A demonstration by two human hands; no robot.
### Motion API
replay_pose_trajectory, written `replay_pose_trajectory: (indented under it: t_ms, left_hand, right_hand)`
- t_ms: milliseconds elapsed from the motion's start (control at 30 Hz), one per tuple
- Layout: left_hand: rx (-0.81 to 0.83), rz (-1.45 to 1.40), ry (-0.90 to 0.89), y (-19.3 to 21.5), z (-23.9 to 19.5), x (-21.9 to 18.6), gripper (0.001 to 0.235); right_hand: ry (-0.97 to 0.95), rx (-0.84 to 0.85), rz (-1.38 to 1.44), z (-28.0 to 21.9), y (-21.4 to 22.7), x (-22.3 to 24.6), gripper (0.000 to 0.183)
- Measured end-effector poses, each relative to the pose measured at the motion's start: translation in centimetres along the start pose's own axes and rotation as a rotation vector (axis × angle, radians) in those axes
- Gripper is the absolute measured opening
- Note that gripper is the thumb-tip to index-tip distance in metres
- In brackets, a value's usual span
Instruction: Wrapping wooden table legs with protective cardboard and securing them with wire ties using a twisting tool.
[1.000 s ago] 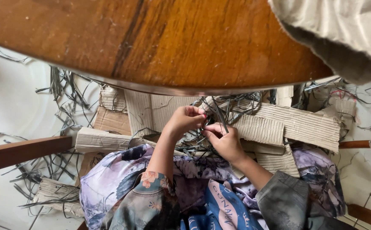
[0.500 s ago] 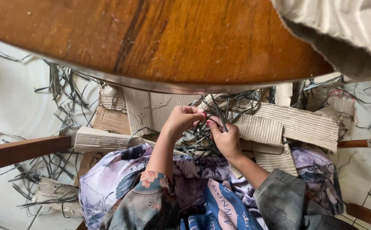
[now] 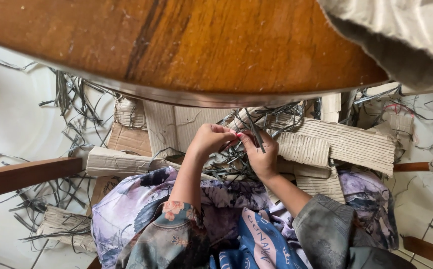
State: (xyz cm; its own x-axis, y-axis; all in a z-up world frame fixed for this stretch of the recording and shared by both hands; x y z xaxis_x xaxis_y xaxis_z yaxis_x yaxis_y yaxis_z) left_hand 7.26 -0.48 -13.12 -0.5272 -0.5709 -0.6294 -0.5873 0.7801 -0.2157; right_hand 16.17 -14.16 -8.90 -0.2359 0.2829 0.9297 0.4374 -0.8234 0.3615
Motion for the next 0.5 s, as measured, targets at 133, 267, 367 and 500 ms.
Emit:
replay_pose_trajectory:
  t_ms: [133, 267, 367, 500]
  left_hand:
    - [-0.003, 0.012, 0.005, 0.3, 0.8, 0.6, 0.020]
    - [0.002, 0.010, 0.023, 0.1, 1.4, 1.0, 0.028]
    - [-0.003, -0.017, 0.031, 0.0, 1.0, 0.6, 0.031]
    - [-0.002, -0.056, 0.061, 0.0, 1.0, 0.9, 0.034]
  right_hand:
    - [0.206, -0.020, -0.102, 0.0, -0.2, 0.5, 0.013]
    - [0.340, 0.013, -0.141, -0.4, -0.4, 0.7, 0.011]
    - [0.420, 0.061, -0.176, -0.6, -0.4, 0.2, 0.013]
    - [0.595, 0.111, -0.349, -0.8, -0.6, 0.9, 0.022]
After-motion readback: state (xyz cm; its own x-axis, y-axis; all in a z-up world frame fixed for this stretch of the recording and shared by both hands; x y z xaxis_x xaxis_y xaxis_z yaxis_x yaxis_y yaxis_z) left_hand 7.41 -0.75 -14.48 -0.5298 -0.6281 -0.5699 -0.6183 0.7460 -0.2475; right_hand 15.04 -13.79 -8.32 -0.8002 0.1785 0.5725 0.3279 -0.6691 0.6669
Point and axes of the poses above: each hand's wrist, its own z-axis towards the middle knuckle, its own y-axis out of the back of the hand, x = y × z, the point moved 5 cm from there along z, towards the middle knuckle, and after that the axes turned 2 degrees about x, right-handed, at the moved point
